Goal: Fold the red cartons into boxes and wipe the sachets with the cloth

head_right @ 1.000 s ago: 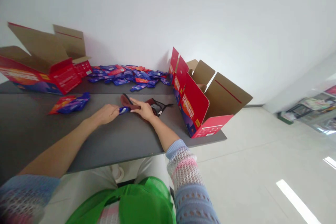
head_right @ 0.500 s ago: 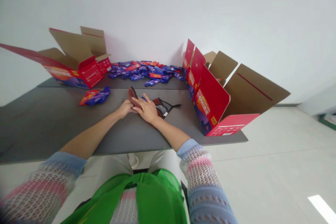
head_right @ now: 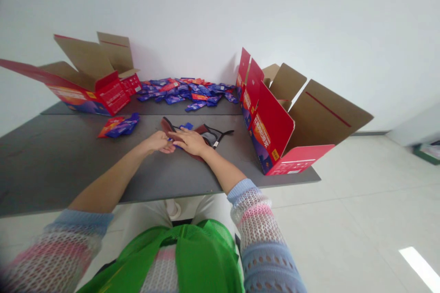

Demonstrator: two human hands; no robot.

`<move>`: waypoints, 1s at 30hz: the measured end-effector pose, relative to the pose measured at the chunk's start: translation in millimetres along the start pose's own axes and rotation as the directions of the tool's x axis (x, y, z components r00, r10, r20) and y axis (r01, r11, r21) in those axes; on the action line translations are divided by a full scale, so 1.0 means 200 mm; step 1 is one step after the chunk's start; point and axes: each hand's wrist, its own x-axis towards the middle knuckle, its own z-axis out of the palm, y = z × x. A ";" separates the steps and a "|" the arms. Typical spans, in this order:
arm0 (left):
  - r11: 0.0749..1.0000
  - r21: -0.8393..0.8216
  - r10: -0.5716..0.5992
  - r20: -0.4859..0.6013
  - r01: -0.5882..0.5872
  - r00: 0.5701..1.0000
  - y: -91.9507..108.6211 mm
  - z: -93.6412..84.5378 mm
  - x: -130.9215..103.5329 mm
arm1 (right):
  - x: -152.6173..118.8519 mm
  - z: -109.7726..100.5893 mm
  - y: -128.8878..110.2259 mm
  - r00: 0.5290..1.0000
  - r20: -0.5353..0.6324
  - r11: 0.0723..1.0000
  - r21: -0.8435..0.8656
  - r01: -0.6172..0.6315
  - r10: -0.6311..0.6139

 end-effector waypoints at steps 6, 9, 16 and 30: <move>0.960 0.280 -0.062 0.150 0.018 0.987 -0.04 -0.11 -0.02 | 0.02 -0.01 -0.01 0.999 0.050 0.999 -0.041 -0.006 0.008; 0.966 0.258 -0.069 0.192 0.017 0.979 -0.07 -0.14 0.01 | 0.02 -0.01 0.00 0.998 0.064 0.999 -0.046 -0.016 0.019; 0.985 0.063 -0.171 0.215 0.161 0.961 -0.08 -0.14 0.09 | 0.00 -0.01 -0.03 0.997 0.061 0.995 -0.094 -0.040 0.046; 0.992 0.022 -0.126 0.181 0.124 0.975 -0.09 -0.12 0.09 | -0.01 -0.05 0.17 0.993 0.076 0.994 -0.078 -0.082 0.088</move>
